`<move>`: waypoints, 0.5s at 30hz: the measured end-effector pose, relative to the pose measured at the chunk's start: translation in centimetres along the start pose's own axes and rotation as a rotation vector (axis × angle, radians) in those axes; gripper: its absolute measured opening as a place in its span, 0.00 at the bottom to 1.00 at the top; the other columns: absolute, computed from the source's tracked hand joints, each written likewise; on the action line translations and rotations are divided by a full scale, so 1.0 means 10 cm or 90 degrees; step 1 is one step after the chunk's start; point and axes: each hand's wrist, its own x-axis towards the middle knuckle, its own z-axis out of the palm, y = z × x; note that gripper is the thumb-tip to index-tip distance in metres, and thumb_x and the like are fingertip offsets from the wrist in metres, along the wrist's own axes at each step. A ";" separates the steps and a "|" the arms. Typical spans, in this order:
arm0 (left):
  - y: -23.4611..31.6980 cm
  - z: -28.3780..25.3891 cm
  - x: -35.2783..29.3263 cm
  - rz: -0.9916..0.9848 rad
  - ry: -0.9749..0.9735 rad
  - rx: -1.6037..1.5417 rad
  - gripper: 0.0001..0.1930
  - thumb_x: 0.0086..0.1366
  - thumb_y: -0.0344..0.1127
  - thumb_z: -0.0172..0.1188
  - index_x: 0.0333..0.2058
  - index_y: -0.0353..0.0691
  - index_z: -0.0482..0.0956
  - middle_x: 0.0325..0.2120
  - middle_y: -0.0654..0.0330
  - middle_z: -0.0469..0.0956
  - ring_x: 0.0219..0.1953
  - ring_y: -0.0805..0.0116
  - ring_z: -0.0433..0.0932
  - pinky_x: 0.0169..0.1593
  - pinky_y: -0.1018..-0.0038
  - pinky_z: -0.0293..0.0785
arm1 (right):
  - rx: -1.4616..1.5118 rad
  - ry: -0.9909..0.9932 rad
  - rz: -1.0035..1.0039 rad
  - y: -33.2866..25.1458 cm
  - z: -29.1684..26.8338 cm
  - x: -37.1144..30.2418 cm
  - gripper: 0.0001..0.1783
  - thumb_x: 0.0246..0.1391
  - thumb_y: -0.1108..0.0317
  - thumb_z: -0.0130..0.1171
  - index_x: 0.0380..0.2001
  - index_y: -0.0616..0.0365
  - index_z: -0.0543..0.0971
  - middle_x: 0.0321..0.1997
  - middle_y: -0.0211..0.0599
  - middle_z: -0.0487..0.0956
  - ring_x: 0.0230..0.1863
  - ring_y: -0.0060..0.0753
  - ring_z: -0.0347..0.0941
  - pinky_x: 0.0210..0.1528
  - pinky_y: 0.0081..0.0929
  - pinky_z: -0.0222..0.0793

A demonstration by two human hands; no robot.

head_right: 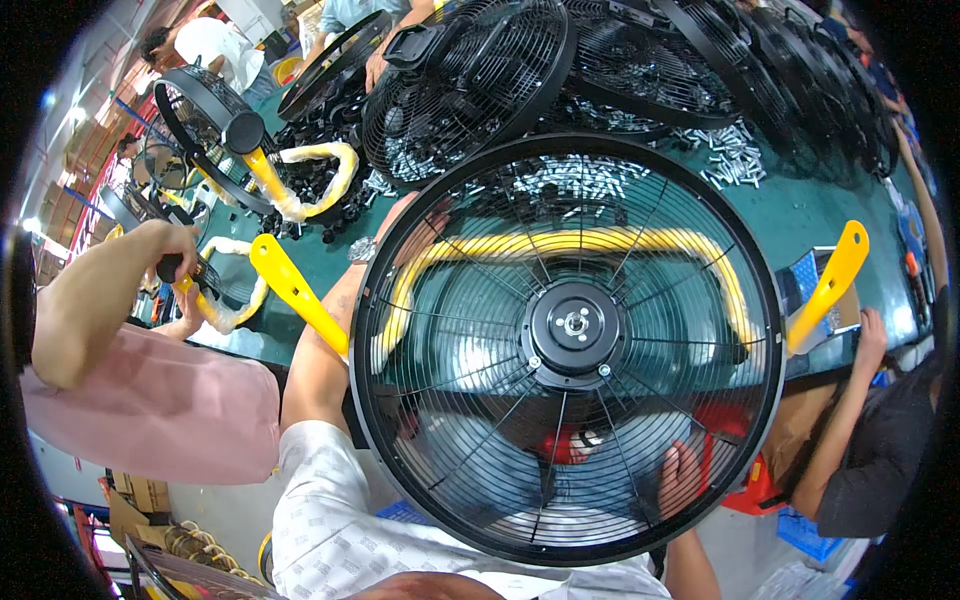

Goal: Assembling fan components and attaching yellow stands/frames to fan grilles.

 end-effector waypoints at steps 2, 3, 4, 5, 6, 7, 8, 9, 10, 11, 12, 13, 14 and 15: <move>0.09 -0.10 -0.07 -0.072 -0.060 0.226 0.09 0.62 0.29 0.52 0.39 0.37 0.77 0.35 0.51 0.78 0.41 0.56 0.78 0.47 0.66 0.74 | -0.039 0.014 -0.025 -0.06 0.02 0.02 0.13 0.66 0.65 0.48 0.44 0.63 0.76 0.40 0.45 0.79 0.41 0.41 0.75 0.45 0.35 0.71; 0.12 -0.14 -0.10 -0.095 -0.093 0.439 0.09 0.66 0.29 0.52 0.43 0.35 0.76 0.39 0.54 0.79 0.47 0.64 0.78 0.54 0.68 0.73 | 0.003 0.027 -0.021 -0.08 0.02 0.02 0.15 0.66 0.64 0.47 0.45 0.63 0.76 0.38 0.43 0.79 0.39 0.36 0.75 0.44 0.31 0.71; 0.13 -0.25 -0.15 0.073 0.061 0.310 0.12 0.60 0.31 0.58 0.42 0.35 0.79 0.33 0.50 0.79 0.32 0.55 0.79 0.40 0.68 0.76 | 0.051 0.035 -0.014 -0.09 0.03 0.02 0.16 0.66 0.62 0.47 0.46 0.63 0.76 0.36 0.41 0.79 0.38 0.31 0.75 0.44 0.27 0.71; 0.13 -0.30 -0.22 -0.136 0.108 0.090 0.14 0.62 0.30 0.58 0.45 0.32 0.78 0.34 0.55 0.80 0.32 0.68 0.79 0.40 0.74 0.76 | 0.046 0.042 -0.012 -0.10 0.02 0.03 0.16 0.66 0.62 0.47 0.46 0.63 0.76 0.36 0.41 0.79 0.38 0.31 0.75 0.44 0.27 0.71; 0.11 -0.42 -0.29 -0.237 0.142 0.016 0.14 0.64 0.28 0.58 0.47 0.31 0.77 0.36 0.58 0.80 0.33 0.74 0.77 0.40 0.77 0.75 | 0.064 0.032 0.004 -0.10 0.01 0.03 0.15 0.66 0.63 0.47 0.45 0.64 0.76 0.36 0.41 0.79 0.38 0.31 0.75 0.44 0.26 0.70; 0.08 -0.51 -0.37 -0.340 0.229 -0.286 0.17 0.63 0.27 0.57 0.50 0.29 0.75 0.38 0.57 0.79 0.35 0.72 0.78 0.41 0.77 0.76 | 0.083 0.021 0.020 -0.09 0.02 0.03 0.15 0.66 0.64 0.47 0.45 0.64 0.76 0.36 0.41 0.79 0.39 0.31 0.75 0.44 0.26 0.70; 0.05 -0.60 -0.45 -0.255 0.222 -0.134 0.16 0.63 0.27 0.57 0.50 0.28 0.74 0.37 0.56 0.78 0.35 0.71 0.77 0.41 0.76 0.76 | 0.050 0.009 0.021 -0.08 0.00 0.03 0.14 0.66 0.65 0.48 0.45 0.64 0.76 0.35 0.41 0.79 0.38 0.30 0.75 0.43 0.26 0.70; 0.00 -0.67 -0.52 -0.182 0.211 0.051 0.16 0.63 0.28 0.57 0.49 0.27 0.74 0.36 0.56 0.77 0.34 0.70 0.77 0.41 0.75 0.77 | 0.045 0.002 0.028 -0.05 0.01 0.02 0.14 0.66 0.65 0.48 0.45 0.64 0.76 0.35 0.41 0.79 0.38 0.30 0.75 0.43 0.26 0.70; -0.05 -0.75 -0.55 -0.268 0.356 -0.340 0.14 0.63 0.29 0.57 0.46 0.28 0.74 0.35 0.56 0.76 0.32 0.70 0.75 0.40 0.74 0.77 | 0.028 0.015 0.007 -0.03 0.02 0.03 0.14 0.65 0.65 0.48 0.44 0.64 0.76 0.35 0.41 0.79 0.37 0.30 0.75 0.42 0.26 0.70; -0.11 -0.81 -0.57 -0.370 0.475 -0.698 0.12 0.63 0.29 0.58 0.43 0.28 0.75 0.34 0.56 0.74 0.30 0.70 0.74 0.40 0.74 0.78 | 0.014 0.035 -0.012 0.00 0.04 0.03 0.13 0.65 0.66 0.48 0.44 0.64 0.76 0.34 0.41 0.79 0.36 0.30 0.75 0.41 0.26 0.70; -0.15 -0.86 -0.59 -0.374 0.467 -0.743 0.09 0.63 0.32 0.59 0.37 0.32 0.75 0.28 0.60 0.73 0.25 0.67 0.72 0.38 0.72 0.78 | 0.011 0.027 -0.012 0.02 0.05 0.03 0.13 0.65 0.66 0.48 0.44 0.64 0.76 0.34 0.41 0.79 0.36 0.30 0.75 0.41 0.26 0.70; -0.20 -0.88 -0.59 -0.404 0.489 -0.736 0.09 0.63 0.32 0.59 0.37 0.32 0.75 0.28 0.60 0.73 0.25 0.67 0.72 0.38 0.72 0.78 | 0.048 0.039 0.003 0.05 0.08 0.03 0.13 0.65 0.66 0.49 0.43 0.63 0.77 0.34 0.41 0.79 0.35 0.31 0.75 0.40 0.27 0.70; -0.24 -0.90 -0.59 -0.413 0.492 -0.675 0.09 0.64 0.33 0.58 0.37 0.33 0.75 0.26 0.61 0.73 0.24 0.66 0.71 0.37 0.72 0.77 | 0.083 0.052 0.018 0.06 0.10 0.04 0.12 0.65 0.65 0.50 0.42 0.63 0.77 0.34 0.41 0.79 0.34 0.32 0.75 0.39 0.27 0.70; -0.27 -0.90 -0.57 -0.418 0.491 -0.618 0.09 0.64 0.34 0.58 0.36 0.33 0.75 0.24 0.63 0.72 0.23 0.66 0.70 0.35 0.71 0.77 | 0.084 0.051 0.017 0.07 0.12 0.04 0.12 0.65 0.65 0.50 0.42 0.63 0.77 0.34 0.41 0.79 0.34 0.32 0.75 0.39 0.27 0.70</move>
